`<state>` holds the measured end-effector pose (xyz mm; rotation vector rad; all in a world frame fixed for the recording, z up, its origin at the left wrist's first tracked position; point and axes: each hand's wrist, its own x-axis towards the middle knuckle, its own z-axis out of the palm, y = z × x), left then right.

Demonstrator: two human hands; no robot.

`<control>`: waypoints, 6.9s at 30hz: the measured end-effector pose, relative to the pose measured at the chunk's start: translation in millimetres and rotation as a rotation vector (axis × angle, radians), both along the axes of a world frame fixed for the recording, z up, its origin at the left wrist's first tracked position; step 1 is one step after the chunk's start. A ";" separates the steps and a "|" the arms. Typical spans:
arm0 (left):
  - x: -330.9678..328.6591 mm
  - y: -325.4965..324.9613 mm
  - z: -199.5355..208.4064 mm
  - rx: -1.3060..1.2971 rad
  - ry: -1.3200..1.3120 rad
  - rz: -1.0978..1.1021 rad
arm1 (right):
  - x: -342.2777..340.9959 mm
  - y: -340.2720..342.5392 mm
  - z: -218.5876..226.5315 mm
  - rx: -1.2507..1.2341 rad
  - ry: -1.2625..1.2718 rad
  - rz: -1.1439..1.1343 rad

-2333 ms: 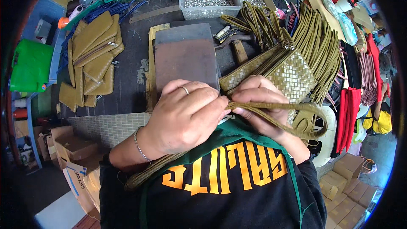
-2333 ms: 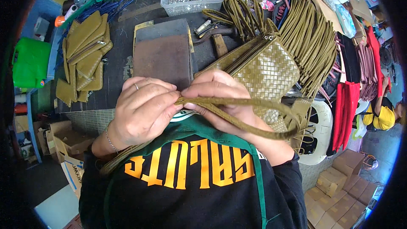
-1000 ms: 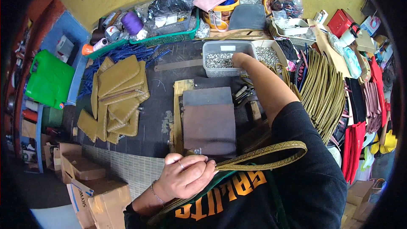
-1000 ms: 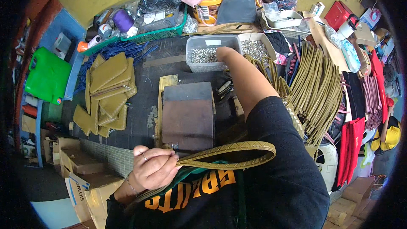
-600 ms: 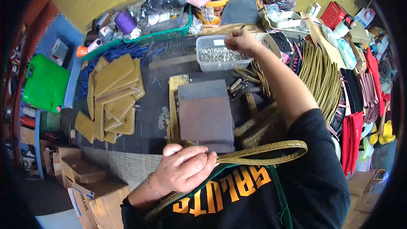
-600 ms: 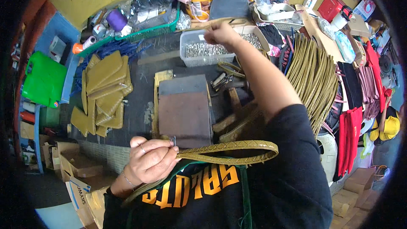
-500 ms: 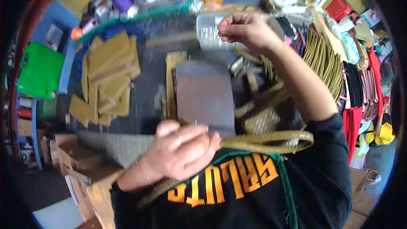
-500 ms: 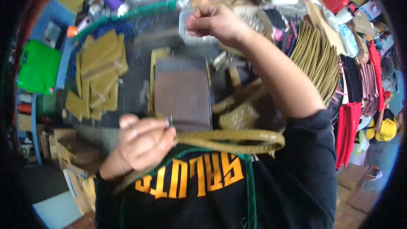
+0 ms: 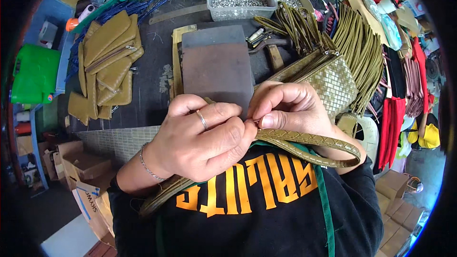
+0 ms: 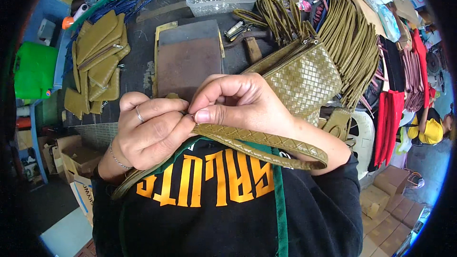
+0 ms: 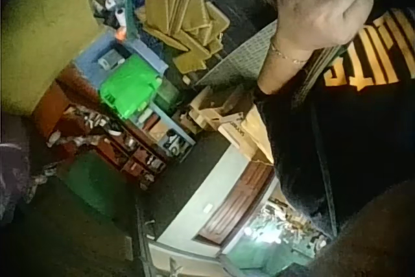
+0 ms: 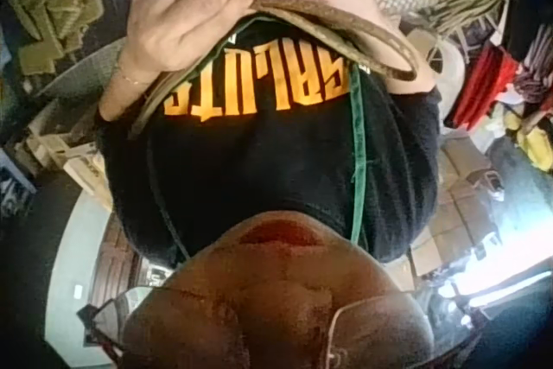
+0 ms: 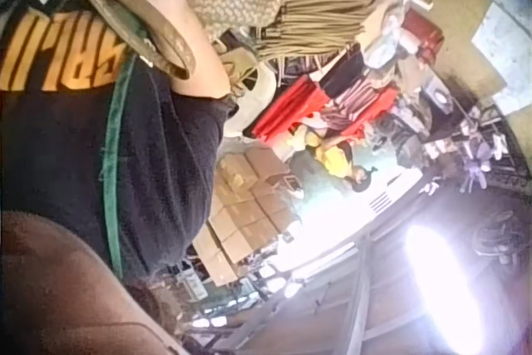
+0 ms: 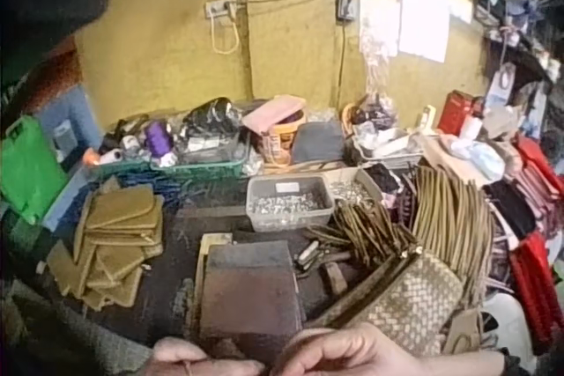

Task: The person threads a metal ring onto a leather strap, then aligns the strap with a leather bag and strikes the hardware with a mallet on a work surface.

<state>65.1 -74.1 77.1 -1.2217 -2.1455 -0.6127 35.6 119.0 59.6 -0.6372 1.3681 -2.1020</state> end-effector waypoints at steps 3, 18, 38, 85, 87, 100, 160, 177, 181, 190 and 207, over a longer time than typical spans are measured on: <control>1.2 1.6 1.6 0.003 -0.008 -0.007 | 1.2 1.9 -3.0 -0.010 0.081 -0.023; 4.3 1.3 -1.2 0.003 -0.062 0.000 | -6.2 8.0 -8.4 0.050 0.525 -0.057; 4.1 -0.9 0.2 -0.030 -0.269 0.118 | 9.9 -7.9 -14.6 0.190 0.559 -0.241; 38.1 -38.2 -28.1 0.259 -1.552 -0.073 | 26.5 -1.9 -36.8 -0.369 -0.142 -0.400; 39.0 -44.3 -23.6 0.144 -1.467 -0.045 | 33.8 -3.3 -40.6 -0.346 -0.204 -0.442; -18.1 -87.1 -60.0 0.337 -1.633 0.129 | -27.3 -16.4 -31.7 0.211 -0.029 -0.729; -22.5 -56.9 -70.8 0.192 -1.124 0.440 | 30.4 166.9 -89.1 1.149 0.181 -1.645; -25.4 -63.6 -75.0 0.348 -1.262 0.301 | -201.4 -9.5 -135.8 1.715 0.279 -0.613; -24.7 -74.4 -79.0 0.441 -1.377 0.298 | -204.4 -15.6 -139.1 1.738 0.344 -0.614; -32.3 -88.1 -72.9 0.248 -1.391 0.325 | -180.5 -13.1 -140.0 1.432 0.498 -0.918; -58.8 -124.6 -90.2 0.482 -1.764 -0.217 | -7.4 -74.3 0.1 1.198 1.301 -0.298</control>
